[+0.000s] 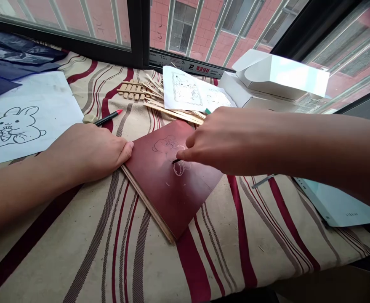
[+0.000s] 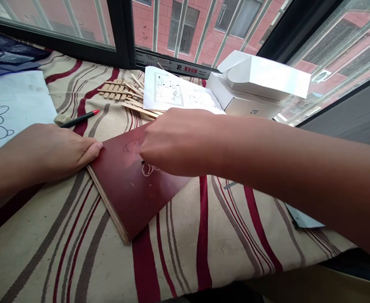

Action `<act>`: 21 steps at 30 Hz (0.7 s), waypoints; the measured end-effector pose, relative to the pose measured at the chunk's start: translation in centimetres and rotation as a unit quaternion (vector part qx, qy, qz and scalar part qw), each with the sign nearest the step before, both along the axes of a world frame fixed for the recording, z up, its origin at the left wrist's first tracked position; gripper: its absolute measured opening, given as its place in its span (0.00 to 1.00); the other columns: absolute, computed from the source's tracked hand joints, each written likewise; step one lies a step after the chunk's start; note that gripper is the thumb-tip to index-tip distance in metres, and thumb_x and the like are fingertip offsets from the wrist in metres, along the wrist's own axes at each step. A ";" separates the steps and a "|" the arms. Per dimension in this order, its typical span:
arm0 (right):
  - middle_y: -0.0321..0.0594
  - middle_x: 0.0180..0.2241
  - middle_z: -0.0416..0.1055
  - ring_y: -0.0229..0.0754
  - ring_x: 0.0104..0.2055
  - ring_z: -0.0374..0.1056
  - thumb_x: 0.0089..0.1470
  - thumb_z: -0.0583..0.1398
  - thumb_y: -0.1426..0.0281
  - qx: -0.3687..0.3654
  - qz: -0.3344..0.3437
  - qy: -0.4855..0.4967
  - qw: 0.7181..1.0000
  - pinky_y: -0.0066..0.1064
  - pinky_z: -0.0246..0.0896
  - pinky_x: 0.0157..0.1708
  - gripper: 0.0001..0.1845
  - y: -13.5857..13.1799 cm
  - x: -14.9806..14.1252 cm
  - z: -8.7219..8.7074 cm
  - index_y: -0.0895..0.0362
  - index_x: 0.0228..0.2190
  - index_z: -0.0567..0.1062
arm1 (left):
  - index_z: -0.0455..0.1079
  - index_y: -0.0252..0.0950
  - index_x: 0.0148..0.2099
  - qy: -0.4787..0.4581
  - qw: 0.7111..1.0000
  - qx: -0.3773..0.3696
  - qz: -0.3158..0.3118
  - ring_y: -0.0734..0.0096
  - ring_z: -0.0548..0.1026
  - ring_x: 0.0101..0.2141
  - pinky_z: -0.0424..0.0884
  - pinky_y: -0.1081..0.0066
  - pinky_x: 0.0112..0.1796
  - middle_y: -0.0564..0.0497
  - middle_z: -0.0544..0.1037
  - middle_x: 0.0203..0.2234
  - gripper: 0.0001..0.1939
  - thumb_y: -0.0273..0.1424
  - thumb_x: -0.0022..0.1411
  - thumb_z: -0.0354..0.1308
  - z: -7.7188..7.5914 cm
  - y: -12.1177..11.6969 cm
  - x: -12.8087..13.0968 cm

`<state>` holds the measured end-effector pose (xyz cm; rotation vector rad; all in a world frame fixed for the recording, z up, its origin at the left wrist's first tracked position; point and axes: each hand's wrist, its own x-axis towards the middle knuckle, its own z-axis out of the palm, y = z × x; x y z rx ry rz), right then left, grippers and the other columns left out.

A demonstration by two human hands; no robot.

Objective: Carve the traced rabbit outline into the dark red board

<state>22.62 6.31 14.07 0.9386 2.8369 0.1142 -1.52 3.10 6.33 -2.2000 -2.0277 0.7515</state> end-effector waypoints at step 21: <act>0.47 0.45 0.83 0.31 0.27 0.72 0.71 0.61 0.67 -0.547 -0.190 0.399 0.711 0.23 0.47 0.16 0.07 0.8 2.9 -6.6 0.59 0.41 0.77 | 0.84 0.39 0.42 -0.012 1.000 -0.003 0.003 0.41 0.85 0.44 0.71 0.54 0.42 0.39 0.88 0.40 0.35 0.45 0.76 0.35 0.0 0.3 -0.1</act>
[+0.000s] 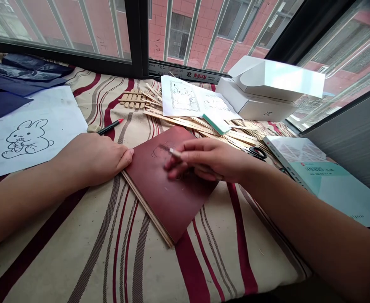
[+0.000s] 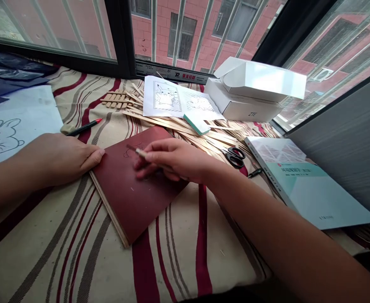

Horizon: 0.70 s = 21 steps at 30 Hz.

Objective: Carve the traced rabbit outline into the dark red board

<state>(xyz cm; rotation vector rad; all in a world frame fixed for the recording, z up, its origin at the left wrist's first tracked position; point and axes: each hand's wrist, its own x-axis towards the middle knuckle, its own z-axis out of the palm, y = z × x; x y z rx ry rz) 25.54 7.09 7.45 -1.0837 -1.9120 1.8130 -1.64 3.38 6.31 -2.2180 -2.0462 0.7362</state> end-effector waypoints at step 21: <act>0.37 0.31 0.79 0.35 0.27 0.67 0.70 0.61 0.61 0.319 0.117 -0.180 0.923 0.31 0.59 0.33 0.17 -0.2 3.7 0.8 0.56 0.52 0.82 | 0.84 0.40 0.40 0.005 1.000 0.000 -0.008 0.41 0.84 0.41 0.71 0.55 0.40 0.38 0.88 0.39 0.34 0.44 0.75 0.34 0.2 -0.1 -0.1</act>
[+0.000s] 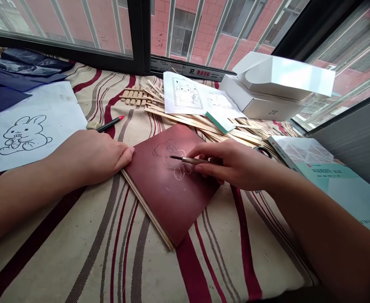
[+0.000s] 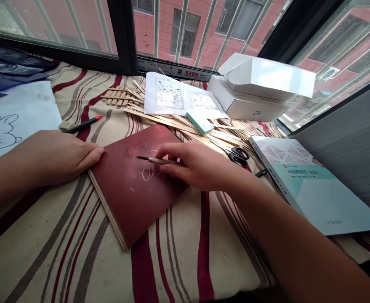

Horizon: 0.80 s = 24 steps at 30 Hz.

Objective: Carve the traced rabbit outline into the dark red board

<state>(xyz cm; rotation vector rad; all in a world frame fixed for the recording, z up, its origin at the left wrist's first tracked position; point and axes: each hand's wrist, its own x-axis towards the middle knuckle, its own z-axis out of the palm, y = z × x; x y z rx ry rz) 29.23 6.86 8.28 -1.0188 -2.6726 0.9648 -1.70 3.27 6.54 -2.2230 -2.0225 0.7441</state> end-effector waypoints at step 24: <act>0.38 0.50 0.87 0.42 0.44 0.82 0.76 0.55 0.66 0.173 0.082 -0.042 0.981 0.31 0.66 0.39 0.24 -1.1 0.6 -0.4 0.45 0.65 0.82 | 0.83 0.40 0.40 0.003 1.000 -0.005 0.001 0.41 0.84 0.42 0.72 0.55 0.40 0.39 0.86 0.37 0.33 0.43 0.75 0.35 0.2 0.0 0.4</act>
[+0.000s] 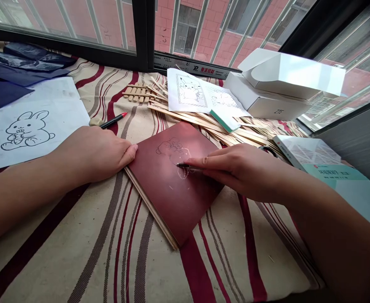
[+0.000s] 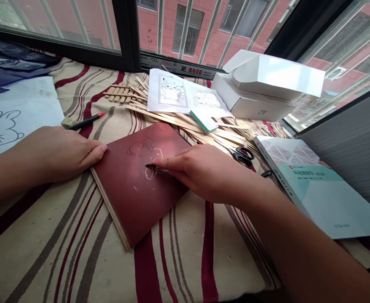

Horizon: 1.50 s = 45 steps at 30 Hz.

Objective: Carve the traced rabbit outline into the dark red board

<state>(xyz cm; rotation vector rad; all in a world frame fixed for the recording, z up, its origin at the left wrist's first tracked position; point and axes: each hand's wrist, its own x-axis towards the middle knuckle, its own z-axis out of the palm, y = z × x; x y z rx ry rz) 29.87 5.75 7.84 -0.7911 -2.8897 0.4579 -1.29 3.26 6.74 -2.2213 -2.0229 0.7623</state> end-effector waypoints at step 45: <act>0.36 0.19 0.70 0.36 0.18 0.52 0.49 0.69 0.80 0.119 0.029 -0.392 0.912 0.35 0.42 0.21 0.11 -2.0 -7.9 7.1 0.52 0.33 0.86 | 0.80 0.39 0.35 -0.028 0.999 0.019 -0.035 0.51 0.83 0.37 0.73 0.57 0.41 0.42 0.84 0.32 0.32 0.43 0.74 0.35 -0.5 -0.3 -0.4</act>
